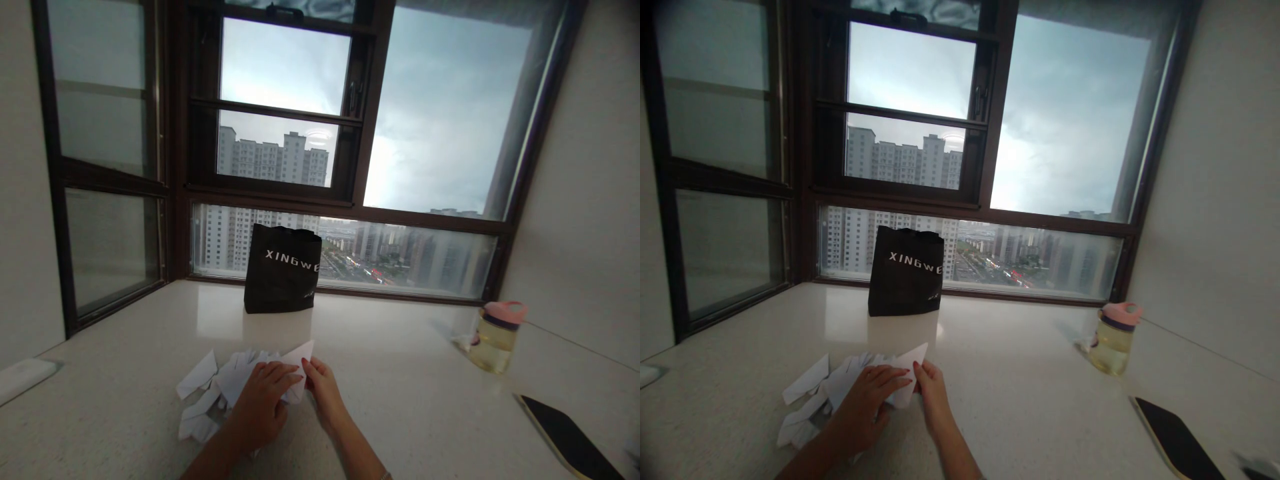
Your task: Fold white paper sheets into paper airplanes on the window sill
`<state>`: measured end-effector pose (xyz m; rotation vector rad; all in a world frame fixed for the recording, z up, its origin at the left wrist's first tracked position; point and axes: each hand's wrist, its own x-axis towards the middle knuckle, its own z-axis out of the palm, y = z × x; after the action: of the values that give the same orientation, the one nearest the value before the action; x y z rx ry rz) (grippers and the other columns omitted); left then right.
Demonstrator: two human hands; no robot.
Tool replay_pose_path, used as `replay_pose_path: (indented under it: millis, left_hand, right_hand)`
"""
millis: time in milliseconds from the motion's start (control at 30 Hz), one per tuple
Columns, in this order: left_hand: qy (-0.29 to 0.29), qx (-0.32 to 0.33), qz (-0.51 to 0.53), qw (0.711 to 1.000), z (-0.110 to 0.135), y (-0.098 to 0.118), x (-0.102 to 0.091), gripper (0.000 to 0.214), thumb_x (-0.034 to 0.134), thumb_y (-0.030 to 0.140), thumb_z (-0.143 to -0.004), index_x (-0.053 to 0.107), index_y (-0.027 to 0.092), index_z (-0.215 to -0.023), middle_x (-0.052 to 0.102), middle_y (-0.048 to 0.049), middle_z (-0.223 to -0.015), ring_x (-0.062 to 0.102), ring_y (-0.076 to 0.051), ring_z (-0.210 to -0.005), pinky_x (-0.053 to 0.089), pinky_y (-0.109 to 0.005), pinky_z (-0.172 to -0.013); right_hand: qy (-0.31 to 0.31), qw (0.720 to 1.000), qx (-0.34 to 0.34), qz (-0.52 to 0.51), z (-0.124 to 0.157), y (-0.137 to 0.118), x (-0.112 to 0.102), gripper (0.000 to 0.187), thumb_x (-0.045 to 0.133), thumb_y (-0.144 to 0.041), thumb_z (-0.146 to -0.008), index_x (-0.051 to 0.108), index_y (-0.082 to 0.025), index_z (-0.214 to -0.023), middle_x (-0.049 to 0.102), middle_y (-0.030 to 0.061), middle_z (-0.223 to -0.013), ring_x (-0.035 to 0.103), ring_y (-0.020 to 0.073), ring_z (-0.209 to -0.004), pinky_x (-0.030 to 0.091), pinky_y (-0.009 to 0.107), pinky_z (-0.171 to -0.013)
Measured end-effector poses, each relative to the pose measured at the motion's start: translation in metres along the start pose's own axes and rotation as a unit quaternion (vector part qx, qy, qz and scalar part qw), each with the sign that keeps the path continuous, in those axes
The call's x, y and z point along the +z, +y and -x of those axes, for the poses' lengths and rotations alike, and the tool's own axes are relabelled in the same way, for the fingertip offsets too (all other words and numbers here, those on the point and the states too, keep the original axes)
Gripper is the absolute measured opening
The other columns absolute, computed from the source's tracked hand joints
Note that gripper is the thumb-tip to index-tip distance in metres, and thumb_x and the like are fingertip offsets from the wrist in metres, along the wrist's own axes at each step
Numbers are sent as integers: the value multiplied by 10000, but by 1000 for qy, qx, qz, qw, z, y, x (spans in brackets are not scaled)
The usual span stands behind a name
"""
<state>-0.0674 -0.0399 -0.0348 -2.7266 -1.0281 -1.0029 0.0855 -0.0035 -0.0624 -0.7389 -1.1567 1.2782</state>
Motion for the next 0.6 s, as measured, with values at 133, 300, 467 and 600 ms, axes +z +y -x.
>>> replay_pose_path:
  millis: [133,300,467,600]
  left_hand:
    - [97,-60,46,992,2,-10,2,370,394,150,-720,558,205,-1048,584,-85,-1082,501,-216,-1018,388,-411,-887]
    - [172,-200,122,957,-3,-18,8,277,441,387,-773,567,170,-892,613,-92,-867,561,-206,-826,450,-353,-749]
    - [140,-251,187,939,-5,-21,12,330,404,444,-770,502,193,-579,556,-30,-619,535,-174,-655,424,-282,-629]
    - [134,-263,216,931,-6,-21,14,327,404,448,-761,473,201,-557,515,-6,-564,508,-164,-620,388,-254,-577]
  right_hand:
    - [4,999,-1,32,1,-1,1,475,621,-583,-585,636,-147,-773,579,-1,-534,481,110,-483,359,225,-489]
    - [-30,999,-2,36,5,-2,10,471,651,-554,-570,624,-154,-816,584,-1,-518,501,124,-463,379,252,-502]
    - [-53,998,10,18,10,-6,17,461,690,-521,-544,604,-163,-821,625,15,-573,551,144,-502,417,282,-548]
    - [-55,998,14,12,10,-8,17,453,697,-513,-540,599,-161,-808,631,20,-581,565,151,-521,417,280,-554]
